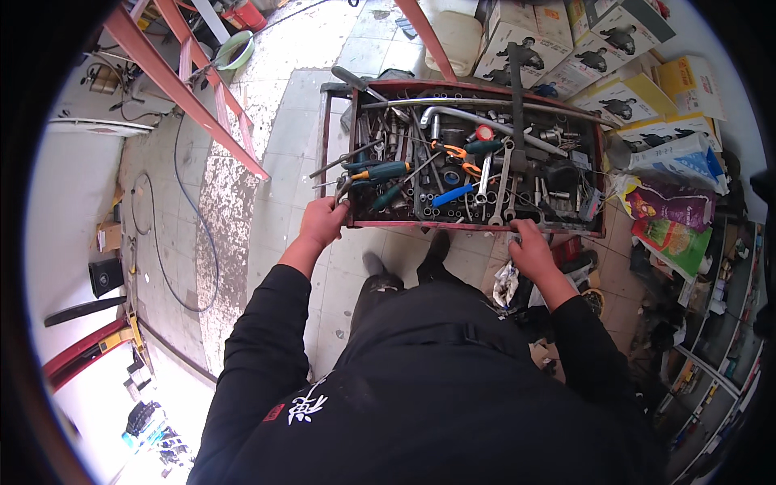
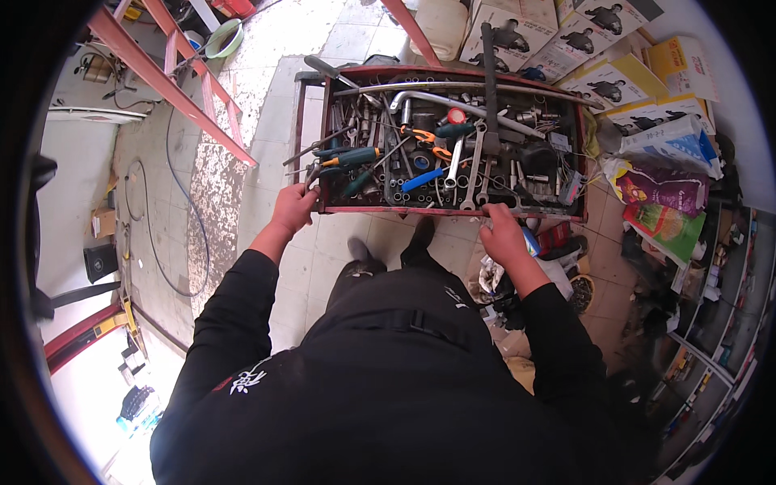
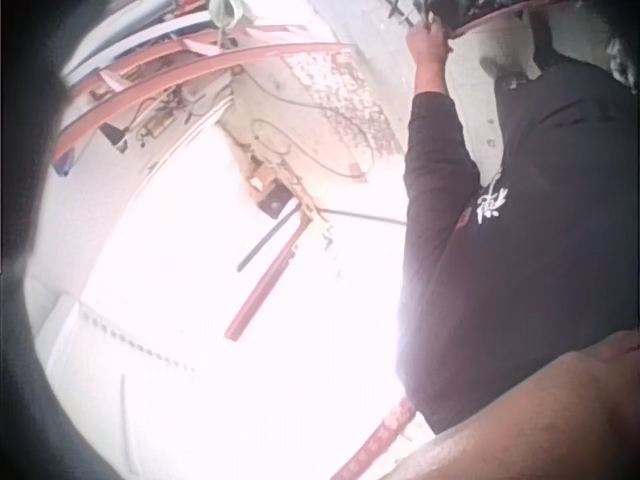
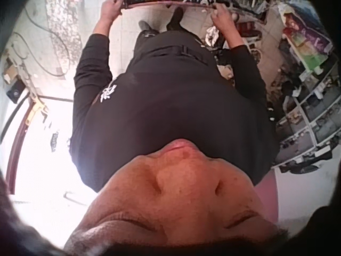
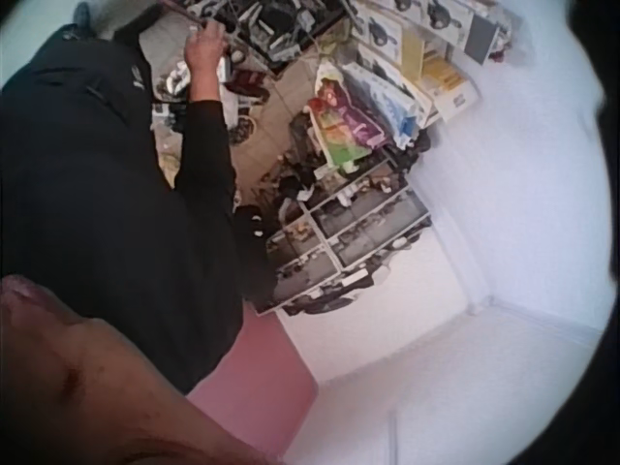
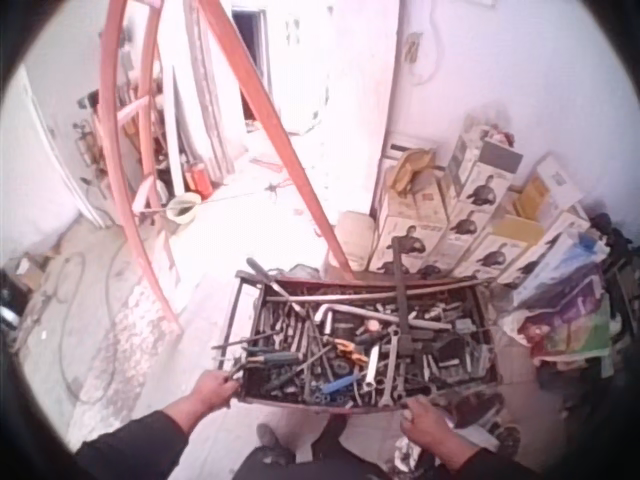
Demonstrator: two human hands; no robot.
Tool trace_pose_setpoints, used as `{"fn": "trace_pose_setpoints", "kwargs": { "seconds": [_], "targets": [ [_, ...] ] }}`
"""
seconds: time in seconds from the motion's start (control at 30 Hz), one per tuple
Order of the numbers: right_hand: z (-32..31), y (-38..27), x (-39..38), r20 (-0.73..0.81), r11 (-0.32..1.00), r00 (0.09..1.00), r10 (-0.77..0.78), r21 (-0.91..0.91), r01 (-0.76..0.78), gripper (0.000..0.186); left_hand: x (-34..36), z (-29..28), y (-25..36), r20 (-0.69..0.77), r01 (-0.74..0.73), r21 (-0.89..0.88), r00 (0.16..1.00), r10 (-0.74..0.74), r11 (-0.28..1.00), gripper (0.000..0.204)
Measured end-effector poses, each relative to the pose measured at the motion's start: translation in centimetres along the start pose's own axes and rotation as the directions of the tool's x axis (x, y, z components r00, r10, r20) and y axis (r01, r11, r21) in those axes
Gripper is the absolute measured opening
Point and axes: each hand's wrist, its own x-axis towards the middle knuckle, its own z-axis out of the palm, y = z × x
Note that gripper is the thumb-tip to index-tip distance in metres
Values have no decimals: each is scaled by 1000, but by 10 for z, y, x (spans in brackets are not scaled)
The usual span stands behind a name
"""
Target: The person selects a ratchet from a tool cart, walks to a damaged white car, and uses the ratchet to loosen and remove bolts from the windshield wiper linkage. They then detach the linkage and place it in a cardboard box.
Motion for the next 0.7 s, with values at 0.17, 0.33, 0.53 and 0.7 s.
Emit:
{"fn": "trace_pose_setpoints", "kwargs": {
  "seconds": [0.17,0.33,0.53,0.7],
  "targets": [
    [11,-5,-26,-21,994,1000,13,-105,-15,65,-2,3,-3,6,-83,158,997,83,984,44],
    [42,-20,-71,-197,994,980,0,-109,-22,61,-17,11,-39,-17,-248,205,966,256,947,43],
    [147,-65,-180,-184,985,969,164,-15,-170,54,-136,-2,-129,244,-97,42,966,84,994,43],
    [252,-154,-277,-18,934,977,214,296,-199,52,-257,-47,-203,308,38,11,951,-39,999,40]
  ]
}}
